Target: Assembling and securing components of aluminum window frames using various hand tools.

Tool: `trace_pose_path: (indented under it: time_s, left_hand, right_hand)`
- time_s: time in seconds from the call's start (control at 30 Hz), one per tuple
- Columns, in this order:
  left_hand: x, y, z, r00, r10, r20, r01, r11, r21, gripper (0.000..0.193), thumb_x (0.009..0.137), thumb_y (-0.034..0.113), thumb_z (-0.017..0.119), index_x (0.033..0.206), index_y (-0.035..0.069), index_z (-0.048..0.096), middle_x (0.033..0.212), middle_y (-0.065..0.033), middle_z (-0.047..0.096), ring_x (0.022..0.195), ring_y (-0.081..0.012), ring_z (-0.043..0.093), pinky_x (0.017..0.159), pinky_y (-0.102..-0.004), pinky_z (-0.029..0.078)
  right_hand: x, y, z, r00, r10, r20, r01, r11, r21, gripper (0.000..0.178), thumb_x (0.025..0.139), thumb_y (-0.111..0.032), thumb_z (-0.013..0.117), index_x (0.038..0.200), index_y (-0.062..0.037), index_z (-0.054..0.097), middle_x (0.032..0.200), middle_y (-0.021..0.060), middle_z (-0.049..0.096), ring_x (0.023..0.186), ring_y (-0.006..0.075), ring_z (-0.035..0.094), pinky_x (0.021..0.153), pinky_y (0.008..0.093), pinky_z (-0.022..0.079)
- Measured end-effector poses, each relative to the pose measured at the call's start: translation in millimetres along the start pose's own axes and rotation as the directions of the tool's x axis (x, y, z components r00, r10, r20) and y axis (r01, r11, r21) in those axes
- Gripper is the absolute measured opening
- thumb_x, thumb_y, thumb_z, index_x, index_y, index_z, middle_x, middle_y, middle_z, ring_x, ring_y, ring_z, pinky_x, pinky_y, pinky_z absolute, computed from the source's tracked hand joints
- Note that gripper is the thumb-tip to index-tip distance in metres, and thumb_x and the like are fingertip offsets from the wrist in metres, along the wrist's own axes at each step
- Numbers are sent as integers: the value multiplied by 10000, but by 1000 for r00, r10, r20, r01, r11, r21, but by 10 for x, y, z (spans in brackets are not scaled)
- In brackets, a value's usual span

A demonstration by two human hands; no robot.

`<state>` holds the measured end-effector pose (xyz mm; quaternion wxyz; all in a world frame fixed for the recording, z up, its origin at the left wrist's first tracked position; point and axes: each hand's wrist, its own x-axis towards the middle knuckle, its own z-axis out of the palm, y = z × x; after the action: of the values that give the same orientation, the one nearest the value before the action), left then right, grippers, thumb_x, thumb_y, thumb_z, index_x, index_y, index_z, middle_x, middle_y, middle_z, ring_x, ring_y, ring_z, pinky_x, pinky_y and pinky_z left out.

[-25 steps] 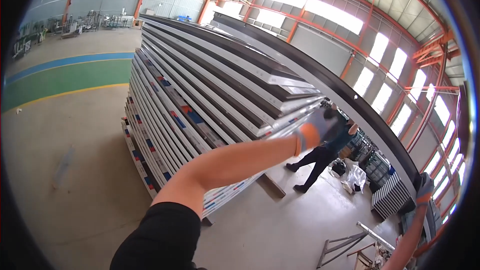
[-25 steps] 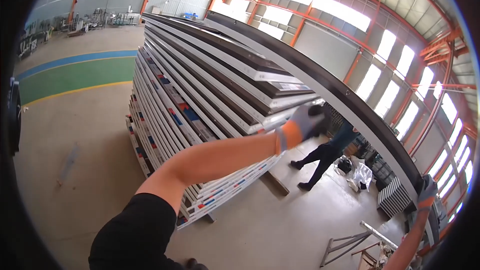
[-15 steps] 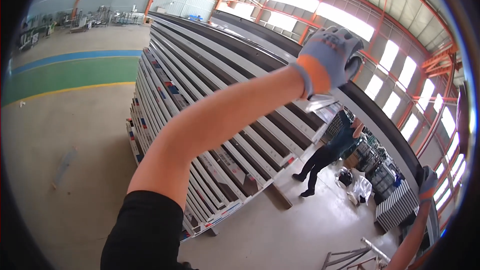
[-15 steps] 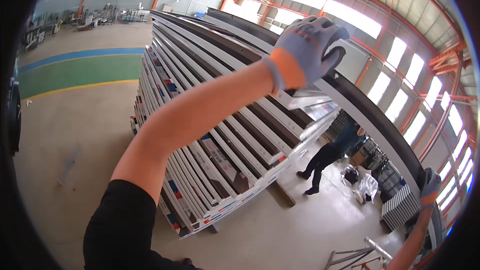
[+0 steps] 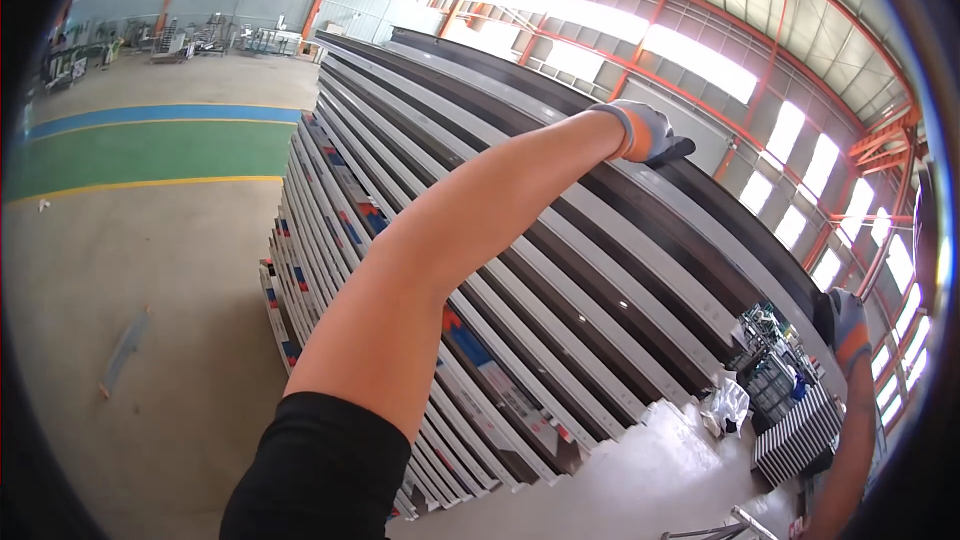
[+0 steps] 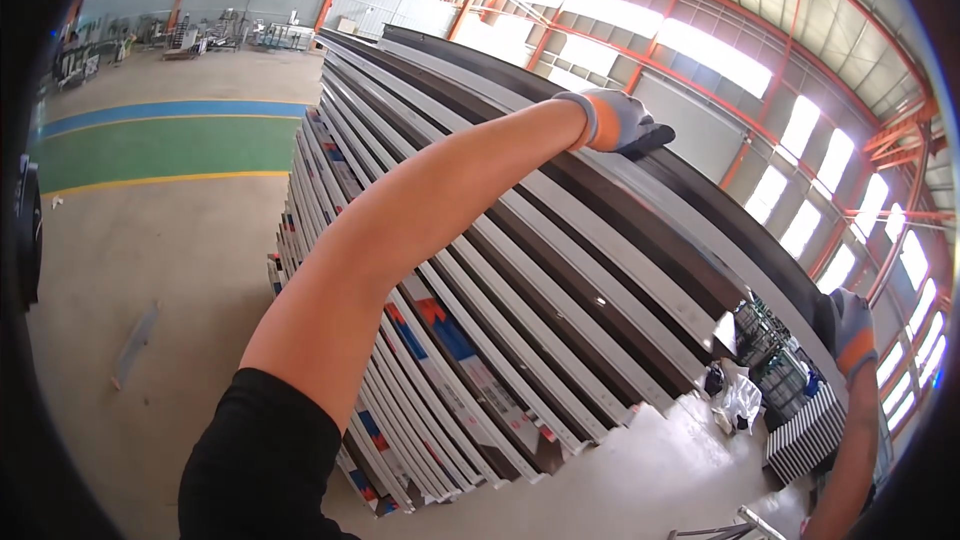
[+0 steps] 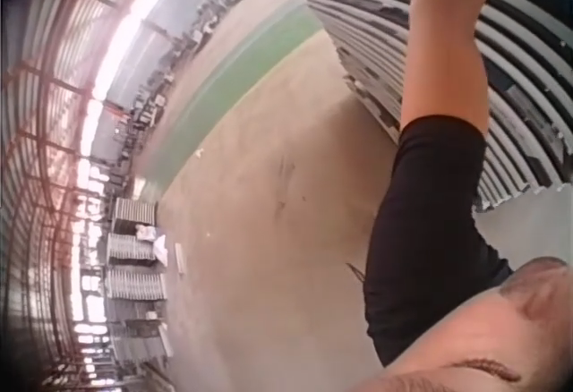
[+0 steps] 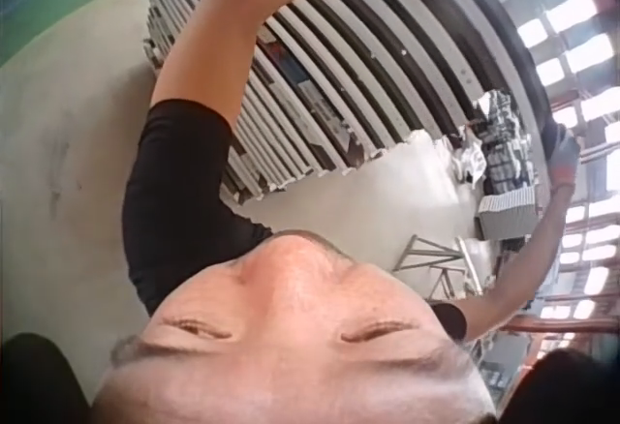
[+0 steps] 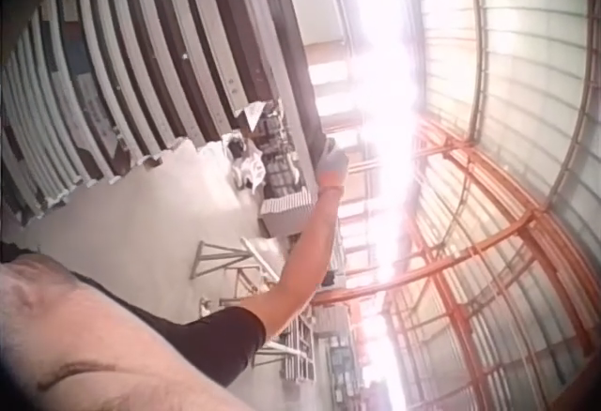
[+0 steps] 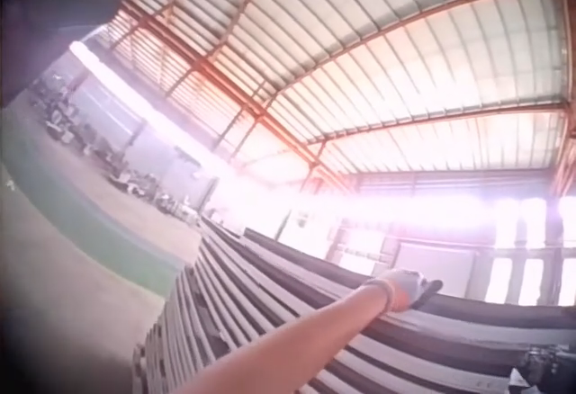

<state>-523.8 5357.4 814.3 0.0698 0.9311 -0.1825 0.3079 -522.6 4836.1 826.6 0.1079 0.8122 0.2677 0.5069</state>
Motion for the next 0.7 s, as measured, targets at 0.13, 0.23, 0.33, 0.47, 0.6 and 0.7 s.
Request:
trace_pose_path:
  time_s: [0.13,0.23,0.33,0.47,0.6,0.7]
  left_hand:
    - [-120,-906,-16,997,51,-62,-52,999,-5,668,942,614,335,1114,80,699,1139,-178,668,1066,-375,621,958,-442,456]
    - [-295,-1635,-113,994,60,-91,-58,998,31,683,919,654,357,1090,93,708,1113,-169,678,1049,-356,631,951,-441,462]
    - [-258,-2174,-152,991,57,-123,-62,998,-32,709,892,699,375,1080,101,707,1108,-146,685,1054,-332,633,948,-443,463]
    - [-207,-2679,-169,989,75,-128,-81,996,-38,725,907,691,353,1081,79,703,1114,-152,683,1056,-334,633,952,-444,462]
    - [-427,-2945,-312,988,35,-148,-35,999,6,751,927,678,317,1076,48,698,1095,-171,685,1040,-346,638,949,-444,465]
    - [-400,-3264,-206,993,20,-114,-21,1000,-9,772,917,700,307,1069,55,702,1092,-176,683,1035,-349,638,946,-450,467]
  right_hand:
    - [610,-1000,-175,919,139,368,-160,987,28,310,958,-259,506,851,18,596,746,259,577,704,412,588,648,437,451]
    - [1049,-1587,92,918,163,362,-192,980,45,315,962,-265,498,857,16,592,759,262,585,743,428,593,660,441,454]
    - [1438,-2040,86,913,197,357,-192,980,-49,308,968,-258,483,873,16,588,781,272,591,786,446,599,679,456,461]
    - [1691,-2232,245,923,187,337,-153,980,-123,199,940,-162,482,952,5,591,865,287,605,867,457,601,738,474,476]
    - [1801,-2394,479,960,73,269,-33,988,-149,163,897,-71,487,999,9,585,890,283,606,899,443,610,763,456,477]
    - [2078,-2695,662,911,162,380,-159,987,-40,154,895,-66,486,983,17,582,866,277,604,880,434,615,756,443,475]
